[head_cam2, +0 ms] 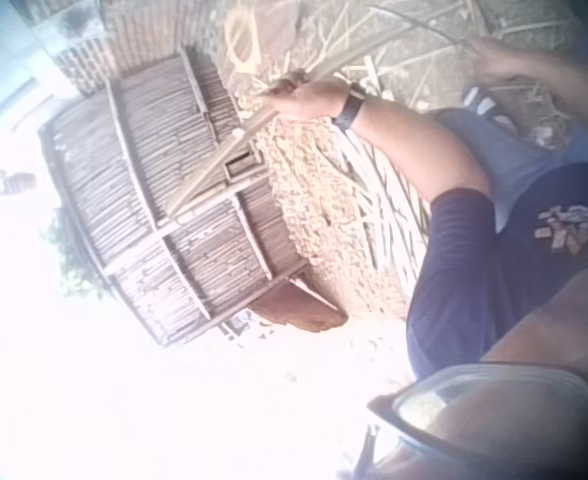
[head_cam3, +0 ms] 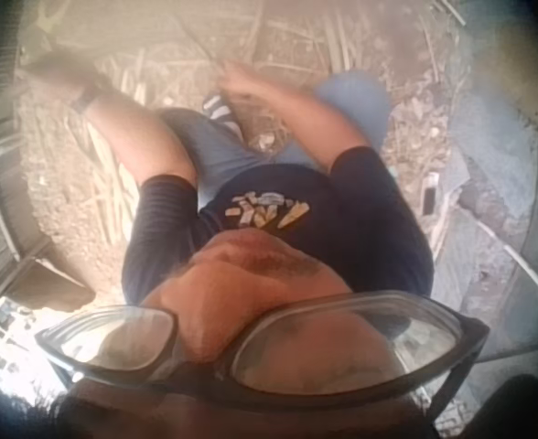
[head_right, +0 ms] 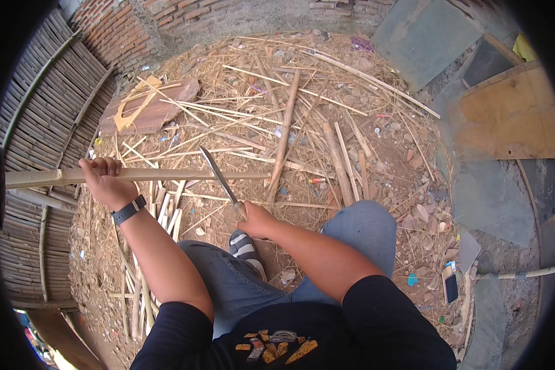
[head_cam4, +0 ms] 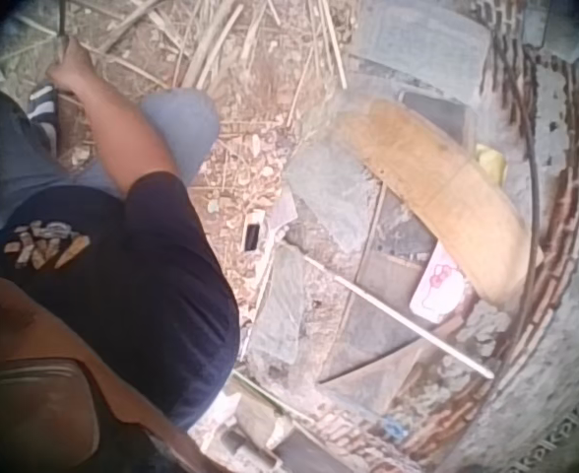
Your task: The person sits on the ground and uses a knife to shave the surface of a long bamboo stick. They hold the stick with one hand and scrape the blade along its length to remove the outer layer. The person occasionally pauses to inspect the stick or check their wristwatch.
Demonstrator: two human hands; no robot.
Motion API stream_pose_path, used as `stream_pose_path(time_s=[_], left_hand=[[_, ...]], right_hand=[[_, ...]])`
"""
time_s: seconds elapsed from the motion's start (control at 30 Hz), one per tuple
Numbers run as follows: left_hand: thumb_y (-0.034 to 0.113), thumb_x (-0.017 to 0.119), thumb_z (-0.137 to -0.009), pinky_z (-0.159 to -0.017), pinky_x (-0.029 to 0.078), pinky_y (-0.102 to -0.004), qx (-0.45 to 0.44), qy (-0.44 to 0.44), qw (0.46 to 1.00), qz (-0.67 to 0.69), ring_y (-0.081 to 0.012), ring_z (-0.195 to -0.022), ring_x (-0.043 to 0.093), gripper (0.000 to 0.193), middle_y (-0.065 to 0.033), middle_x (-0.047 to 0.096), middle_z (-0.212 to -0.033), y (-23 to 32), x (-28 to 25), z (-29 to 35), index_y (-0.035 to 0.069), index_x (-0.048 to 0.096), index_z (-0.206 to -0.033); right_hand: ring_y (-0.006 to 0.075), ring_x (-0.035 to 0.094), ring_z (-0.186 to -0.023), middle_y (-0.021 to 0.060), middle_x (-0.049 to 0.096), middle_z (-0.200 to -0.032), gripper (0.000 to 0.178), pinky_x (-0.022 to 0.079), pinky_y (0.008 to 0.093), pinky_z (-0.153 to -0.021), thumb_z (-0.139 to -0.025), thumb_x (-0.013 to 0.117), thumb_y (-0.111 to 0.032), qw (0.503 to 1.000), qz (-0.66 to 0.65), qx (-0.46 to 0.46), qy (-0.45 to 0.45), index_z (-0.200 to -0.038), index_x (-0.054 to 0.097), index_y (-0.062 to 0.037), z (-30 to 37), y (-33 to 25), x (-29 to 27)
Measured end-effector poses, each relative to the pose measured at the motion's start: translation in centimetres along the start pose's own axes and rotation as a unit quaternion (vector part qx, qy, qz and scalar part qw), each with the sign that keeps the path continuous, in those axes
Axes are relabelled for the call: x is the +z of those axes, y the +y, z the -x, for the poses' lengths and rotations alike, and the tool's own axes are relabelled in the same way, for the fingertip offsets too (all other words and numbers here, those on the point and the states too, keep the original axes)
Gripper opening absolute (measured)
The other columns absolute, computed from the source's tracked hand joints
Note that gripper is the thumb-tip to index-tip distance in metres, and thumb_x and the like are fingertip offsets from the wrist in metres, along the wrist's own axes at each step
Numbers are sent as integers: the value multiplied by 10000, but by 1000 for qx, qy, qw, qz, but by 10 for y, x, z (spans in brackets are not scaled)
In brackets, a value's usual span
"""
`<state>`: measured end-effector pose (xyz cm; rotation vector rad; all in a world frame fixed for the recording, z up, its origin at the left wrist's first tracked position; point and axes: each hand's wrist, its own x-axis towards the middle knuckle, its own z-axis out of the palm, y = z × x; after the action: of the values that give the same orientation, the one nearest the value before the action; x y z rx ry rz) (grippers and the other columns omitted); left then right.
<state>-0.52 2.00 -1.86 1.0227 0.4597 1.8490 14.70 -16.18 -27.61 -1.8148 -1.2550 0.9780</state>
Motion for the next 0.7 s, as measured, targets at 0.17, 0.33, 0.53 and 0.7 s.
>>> stream_pose_path(time_s=[0.17,0.33,0.53,0.7], left_hand=[[376,540,-993,-514,252,-267,-2,9,1000,-2,-110,-530,302,382,22,307,-606,1,0,0,127,421,-729],[376,530,-998,-516,253,-274,-6,10,1000,-5,-115,-530,288,410,21,291,-598,2,3,1,122,410,-699],[360,521,-998,-517,251,-267,-2,15,1000,-16,-111,-532,295,400,20,290,-603,1,3,2,121,407,-699],[363,513,-1000,-519,251,-264,2,27,999,-26,-110,-538,300,403,18,297,-606,3,6,4,120,405,-698]], right_hand=[[421,631,-936,287,639,-959,556,494,447,-817,-749,721,-305,998,-18,44,-29,-1120,500,44,5,-13,-8],[329,675,-764,253,651,-911,617,521,411,-729,-775,750,-300,999,11,29,-19,-1196,476,58,2,-5,-4],[383,651,-876,272,640,-942,598,504,432,-781,-758,750,-315,999,8,34,-21,-1153,491,51,2,-6,-5],[422,626,-944,284,634,-975,588,490,454,-818,-745,737,-312,999,16,26,-13,-1136,493,53,1,0,-2]])
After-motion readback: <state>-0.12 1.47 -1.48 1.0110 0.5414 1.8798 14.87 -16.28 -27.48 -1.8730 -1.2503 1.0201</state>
